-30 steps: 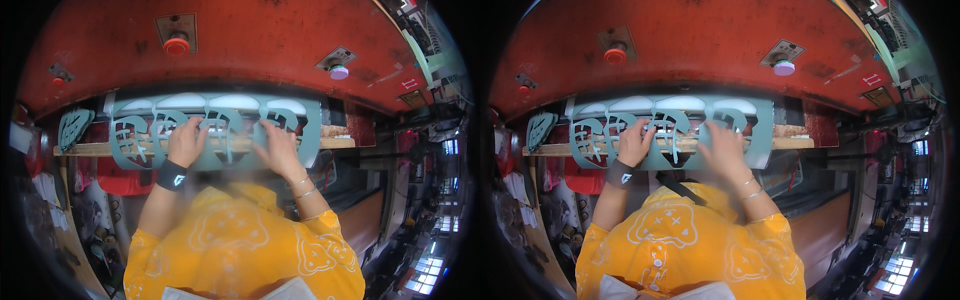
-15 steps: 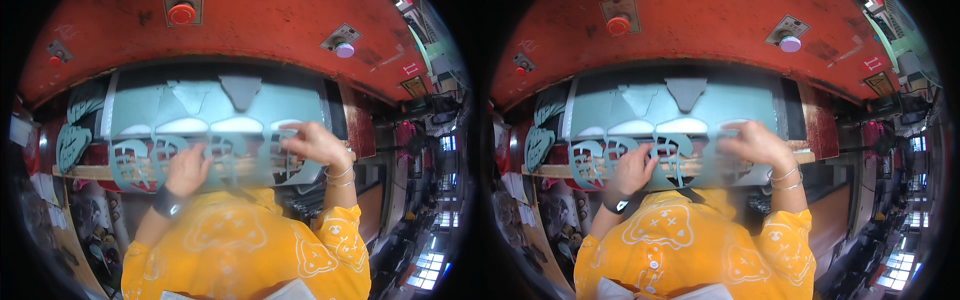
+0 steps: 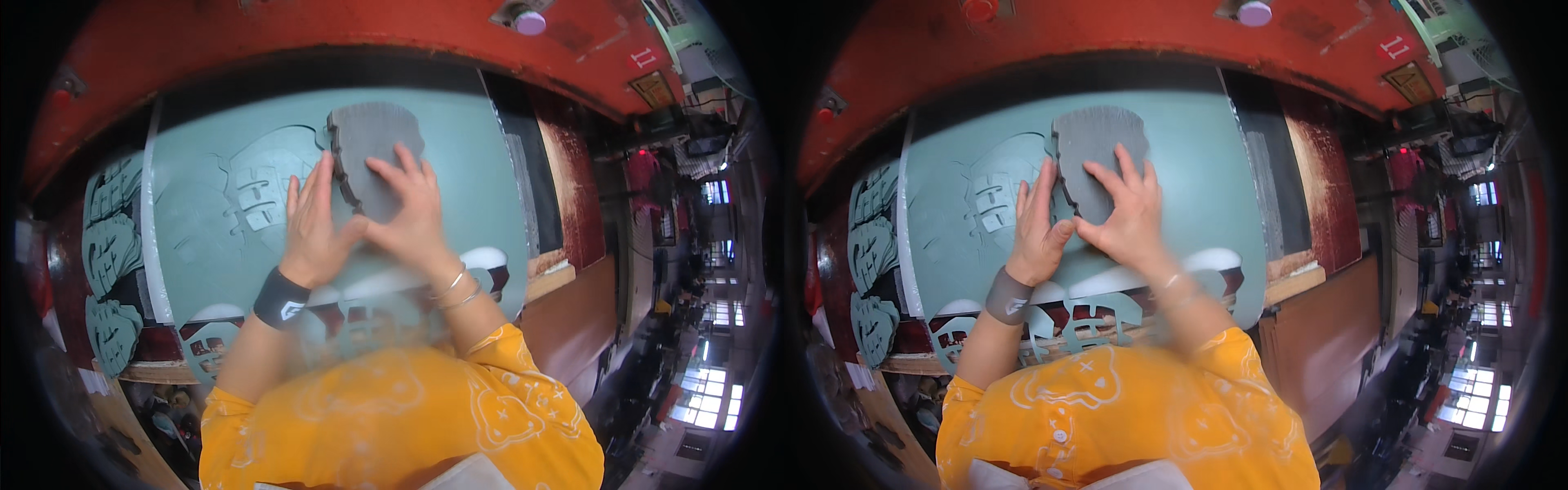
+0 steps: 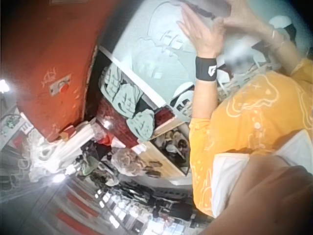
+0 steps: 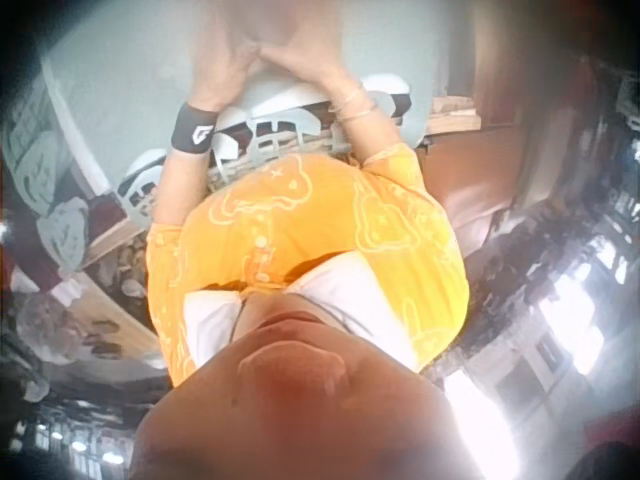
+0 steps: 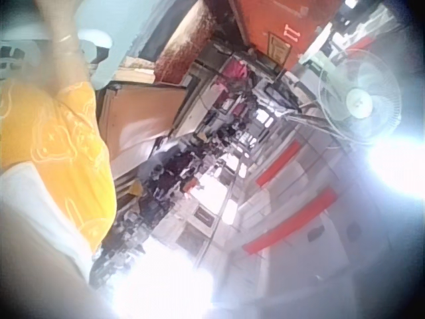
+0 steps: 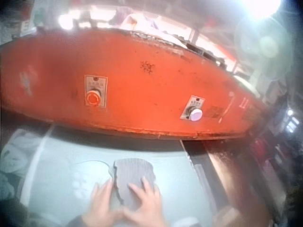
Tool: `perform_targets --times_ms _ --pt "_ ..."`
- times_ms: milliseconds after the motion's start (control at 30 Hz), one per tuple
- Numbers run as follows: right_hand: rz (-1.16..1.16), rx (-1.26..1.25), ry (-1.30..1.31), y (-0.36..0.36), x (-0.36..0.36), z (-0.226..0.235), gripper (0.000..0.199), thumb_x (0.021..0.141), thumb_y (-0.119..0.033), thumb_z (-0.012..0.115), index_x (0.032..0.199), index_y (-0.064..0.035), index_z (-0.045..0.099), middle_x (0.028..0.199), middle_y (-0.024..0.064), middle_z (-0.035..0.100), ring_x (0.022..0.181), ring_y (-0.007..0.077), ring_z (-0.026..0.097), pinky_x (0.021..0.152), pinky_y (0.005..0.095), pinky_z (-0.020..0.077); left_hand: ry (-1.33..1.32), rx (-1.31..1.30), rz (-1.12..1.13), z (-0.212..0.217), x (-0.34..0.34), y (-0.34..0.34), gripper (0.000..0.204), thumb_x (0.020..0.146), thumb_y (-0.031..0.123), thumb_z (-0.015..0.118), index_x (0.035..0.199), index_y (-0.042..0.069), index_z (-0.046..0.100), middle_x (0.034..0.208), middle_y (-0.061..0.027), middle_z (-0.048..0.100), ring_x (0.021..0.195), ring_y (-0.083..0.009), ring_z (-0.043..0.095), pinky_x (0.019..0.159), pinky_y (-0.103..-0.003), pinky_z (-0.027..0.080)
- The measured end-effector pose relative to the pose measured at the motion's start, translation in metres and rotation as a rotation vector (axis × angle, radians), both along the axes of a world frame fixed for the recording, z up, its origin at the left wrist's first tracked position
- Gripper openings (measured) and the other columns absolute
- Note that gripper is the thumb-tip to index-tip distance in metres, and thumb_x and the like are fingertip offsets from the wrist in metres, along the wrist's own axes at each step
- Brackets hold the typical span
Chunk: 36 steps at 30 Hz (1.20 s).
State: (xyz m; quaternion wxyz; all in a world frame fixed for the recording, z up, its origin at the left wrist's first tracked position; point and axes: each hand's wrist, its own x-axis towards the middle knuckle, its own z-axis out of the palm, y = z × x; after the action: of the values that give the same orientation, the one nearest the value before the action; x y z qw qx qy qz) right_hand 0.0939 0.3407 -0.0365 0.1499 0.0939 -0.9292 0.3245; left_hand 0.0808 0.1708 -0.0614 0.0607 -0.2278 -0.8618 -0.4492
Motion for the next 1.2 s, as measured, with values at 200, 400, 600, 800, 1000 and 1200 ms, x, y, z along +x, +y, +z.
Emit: perform_targets --times_ms 200,400,600,800,1000,1200 --pt "0.143 -0.943 -0.165 0.054 0.008 0.002 0.074 0.059 -0.02 0.077 0.129 -0.0078 0.054 0.144 0.0215 0.037 0.131 0.03 0.039 0.109 0.0399 0.0286 0.111 -0.439 0.065 0.004 0.012 0.01 0.077 0.08 0.048 0.063 0.135 -0.002 0.039 0.141 -0.023 0.037 0.136 -0.0369 0.027 0.112 -0.054 0.011" --pt "-0.018 -0.554 -0.065 0.094 0.008 0.01 0.069 0.061 -0.018 0.076 0.125 -0.0019 0.057 0.139 0.0213 0.044 0.126 0.0277 0.045 0.105 0.0374 0.0336 0.145 -0.33 0.104 0.008 0.011 0.011 0.079 0.077 0.043 0.069 0.135 -0.001 0.038 0.139 -0.0216 0.039 0.134 -0.0374 0.029 0.111 -0.053 0.014" --pt "-0.114 -0.217 -0.018 0.095 0.01 0.009 0.06 0.059 -0.018 0.077 0.117 -0.0076 0.063 0.137 0.0238 0.045 0.126 0.0352 0.045 0.104 0.0417 0.0354 0.155 -0.026 -0.044 0.03 0.018 0.045 0.081 0.073 0.031 0.074 0.139 0.008 0.035 0.098 -0.0105 0.062 0.086 -0.0287 0.06 0.079 -0.043 0.046" --pt "-0.104 -0.562 0.001 0.098 0.009 0.006 0.062 0.061 -0.017 0.077 0.12 -0.0043 0.061 0.138 0.024 0.044 0.127 0.0324 0.045 0.105 0.0391 0.0339 -0.161 0.167 0.001 0.031 0.019 0.051 0.06 0.078 0.008 0.058 0.135 0.015 0.041 0.068 -0.0111 0.06 0.058 -0.0295 0.059 0.055 -0.039 0.049" --pt "-0.181 -0.219 0.005 0.102 0.009 0.011 0.058 0.062 -0.015 0.077 0.117 -0.0028 0.063 0.135 0.0192 0.048 0.122 0.0325 0.046 0.104 0.037 0.0348 -0.235 -0.053 -0.049 0.018 0.044 0.029 0.026 0.082 0.021 0.059 0.106 0.012 0.065 0.073 -0.0118 0.066 0.068 -0.0343 0.063 0.063 -0.044 0.05" --pt "-0.183 0.293 -0.014 0.091 0.014 0.006 0.054 0.06 -0.023 0.077 0.112 -0.0149 0.066 0.135 0.0146 0.049 0.125 0.0401 0.04 0.107 0.0466 0.0307 -0.255 -0.012 -0.069 0.019 0.041 0.029 0.027 0.081 0.021 0.062 0.105 0.009 0.066 0.073 -0.0112 0.066 0.067 -0.0323 0.063 0.061 -0.041 0.051"
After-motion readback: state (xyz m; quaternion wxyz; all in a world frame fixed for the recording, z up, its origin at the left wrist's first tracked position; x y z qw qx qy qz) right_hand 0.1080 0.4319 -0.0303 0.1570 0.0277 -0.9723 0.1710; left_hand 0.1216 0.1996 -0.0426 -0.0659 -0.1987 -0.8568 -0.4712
